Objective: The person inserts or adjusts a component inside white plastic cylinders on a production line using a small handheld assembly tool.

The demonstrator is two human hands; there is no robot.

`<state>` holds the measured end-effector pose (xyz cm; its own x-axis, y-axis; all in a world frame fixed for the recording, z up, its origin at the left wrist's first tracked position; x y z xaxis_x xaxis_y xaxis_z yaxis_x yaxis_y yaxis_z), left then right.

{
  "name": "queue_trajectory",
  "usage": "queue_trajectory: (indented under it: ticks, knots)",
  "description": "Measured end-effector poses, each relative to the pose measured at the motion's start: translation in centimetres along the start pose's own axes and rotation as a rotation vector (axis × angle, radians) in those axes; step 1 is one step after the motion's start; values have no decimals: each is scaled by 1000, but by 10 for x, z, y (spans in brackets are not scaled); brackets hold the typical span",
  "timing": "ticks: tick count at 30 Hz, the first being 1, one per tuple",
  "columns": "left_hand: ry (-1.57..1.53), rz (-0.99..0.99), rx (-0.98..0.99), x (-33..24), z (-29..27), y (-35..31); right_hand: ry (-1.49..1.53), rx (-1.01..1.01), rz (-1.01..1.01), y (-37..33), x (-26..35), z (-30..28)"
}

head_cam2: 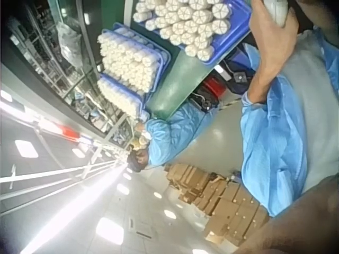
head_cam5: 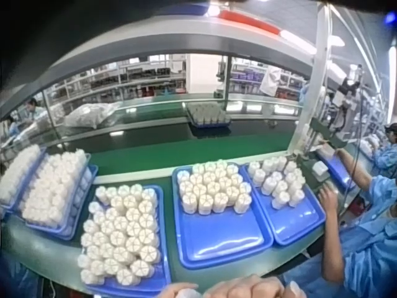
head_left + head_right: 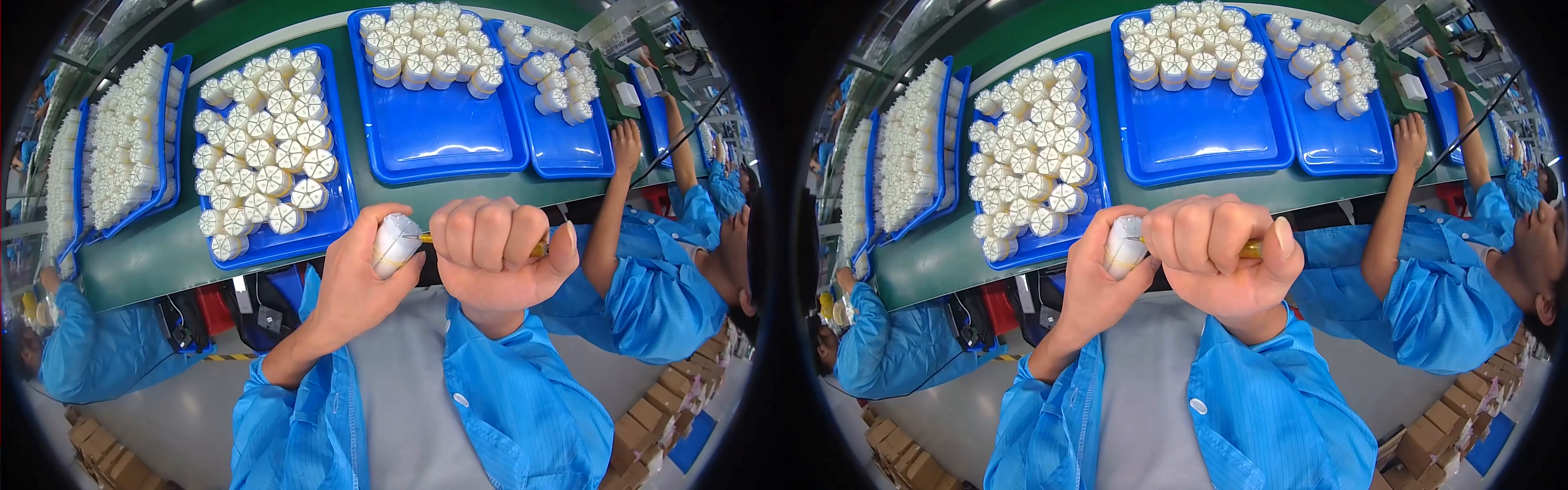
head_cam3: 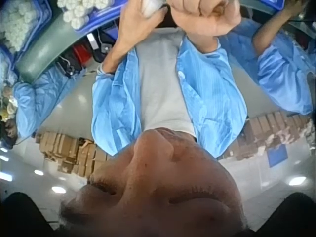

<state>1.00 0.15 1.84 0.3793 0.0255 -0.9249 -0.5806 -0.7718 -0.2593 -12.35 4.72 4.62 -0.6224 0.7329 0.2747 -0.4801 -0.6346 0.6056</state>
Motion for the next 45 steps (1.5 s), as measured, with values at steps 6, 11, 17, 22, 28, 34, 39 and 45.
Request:
queue_trajectory:
  ticks: [6, 11, 17, 22, 28, 34, 39, 45]
  knots:
    - [151, 159, -120, -1, -3, -2, -85, 33, 53, -2, -2, 1]
    - [238, 191, -143, 4, -2, 3, 16, -105, 144, -4, -14, -11]
    - [277, 183, -168, 10, 1, 5, 50, -169, 175, -6, -20, -20]
    - [65, 163, -30, -2, -3, 0, 196, -164, 153, 3, -11, -19]
    - [-95, 109, 29, 4, -5, -2, 68, -70, -1, 7, 8, -8]
    - [-192, 76, -13, 2, 1, -3, 52, 6, -40, 2, 6, 0]
    - [-4, 102, -55, 1, -1, -3, 2, 39, -18, 1, 0, -1]
    - [159, 151, -128, 1, 0, -1, -20, -12, 120, -4, -4, -7]
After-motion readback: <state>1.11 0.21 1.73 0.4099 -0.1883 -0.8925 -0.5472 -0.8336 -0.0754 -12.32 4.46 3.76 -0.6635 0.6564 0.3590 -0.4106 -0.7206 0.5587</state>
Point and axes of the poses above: each hand's wrist, its own y-axis towards the middle knuckle, its own z-axis out of the palm, x = y × z, the point moved 4 cm from there along y, towards the middle knuckle, and after that the axes turned 11 degrees about -z, right-handed, at the moved point
